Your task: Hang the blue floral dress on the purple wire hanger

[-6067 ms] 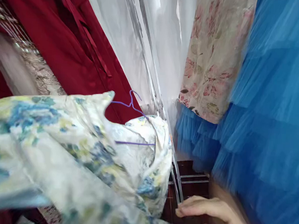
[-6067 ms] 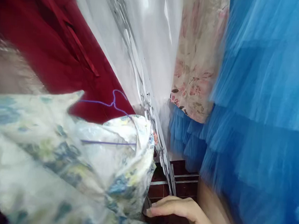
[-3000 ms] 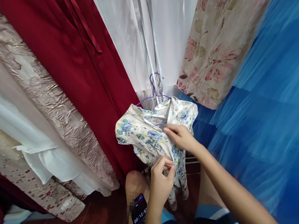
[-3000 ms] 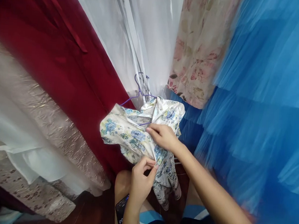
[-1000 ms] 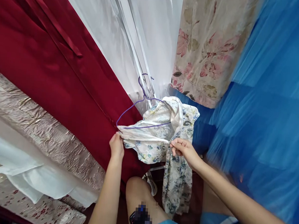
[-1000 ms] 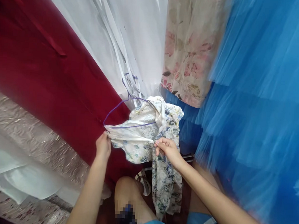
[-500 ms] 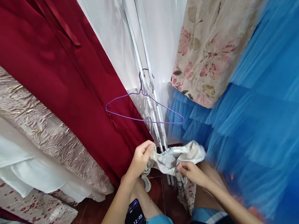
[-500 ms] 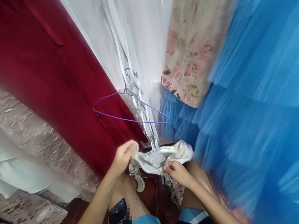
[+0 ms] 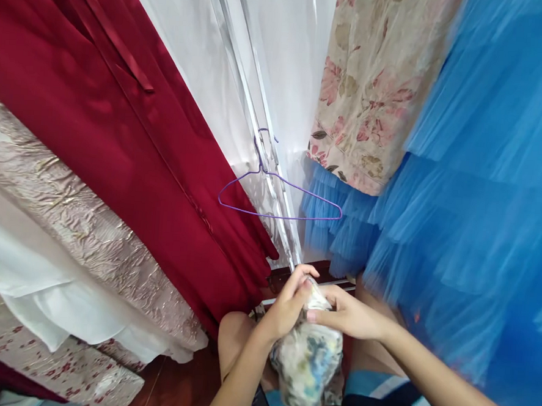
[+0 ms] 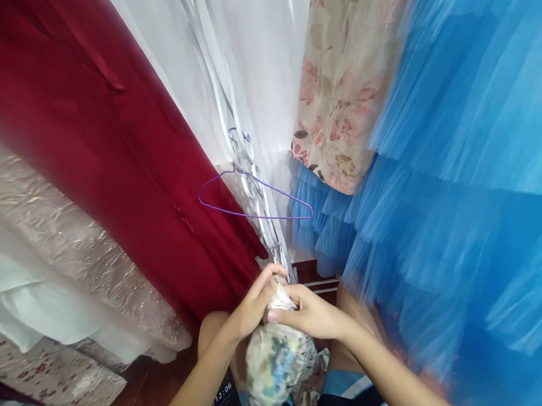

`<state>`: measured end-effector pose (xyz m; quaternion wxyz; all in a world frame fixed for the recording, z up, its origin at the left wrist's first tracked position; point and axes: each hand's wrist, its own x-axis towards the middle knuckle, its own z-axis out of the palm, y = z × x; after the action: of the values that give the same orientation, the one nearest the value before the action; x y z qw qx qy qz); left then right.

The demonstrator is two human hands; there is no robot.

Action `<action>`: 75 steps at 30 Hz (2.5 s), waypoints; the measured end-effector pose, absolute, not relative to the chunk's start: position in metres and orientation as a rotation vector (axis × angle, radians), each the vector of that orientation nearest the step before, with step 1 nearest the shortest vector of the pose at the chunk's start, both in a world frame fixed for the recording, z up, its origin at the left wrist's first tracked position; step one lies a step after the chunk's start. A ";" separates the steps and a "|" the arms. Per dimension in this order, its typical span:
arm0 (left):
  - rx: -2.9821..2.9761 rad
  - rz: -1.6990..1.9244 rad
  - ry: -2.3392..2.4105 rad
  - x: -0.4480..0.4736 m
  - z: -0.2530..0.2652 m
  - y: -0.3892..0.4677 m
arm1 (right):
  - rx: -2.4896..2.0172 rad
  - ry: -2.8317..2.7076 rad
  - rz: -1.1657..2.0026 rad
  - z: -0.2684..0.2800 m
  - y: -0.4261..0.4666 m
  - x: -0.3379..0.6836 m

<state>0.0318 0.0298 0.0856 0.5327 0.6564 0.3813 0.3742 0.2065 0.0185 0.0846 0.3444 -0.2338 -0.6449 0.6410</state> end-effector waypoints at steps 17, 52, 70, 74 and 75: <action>1.501 1.114 0.906 -0.001 0.112 0.022 | -0.744 -1.483 0.943 0.226 0.182 0.275; 2.363 1.269 1.246 -0.097 0.266 0.227 | -0.816 -1.445 1.658 0.214 0.201 0.239; 2.398 1.333 1.644 -0.119 0.194 0.229 | -0.946 -1.558 0.526 0.125 0.121 0.258; 2.419 1.255 1.632 -0.115 0.200 0.214 | -0.931 -1.455 0.515 0.149 0.130 0.262; 2.424 1.273 1.662 -0.115 0.199 0.208 | -0.910 -1.436 0.521 0.158 0.134 0.262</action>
<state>-0.1146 0.2083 0.1994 -0.0307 0.7565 0.5185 0.3974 0.2622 0.1344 0.1584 0.6302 -0.3972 -0.6271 0.2276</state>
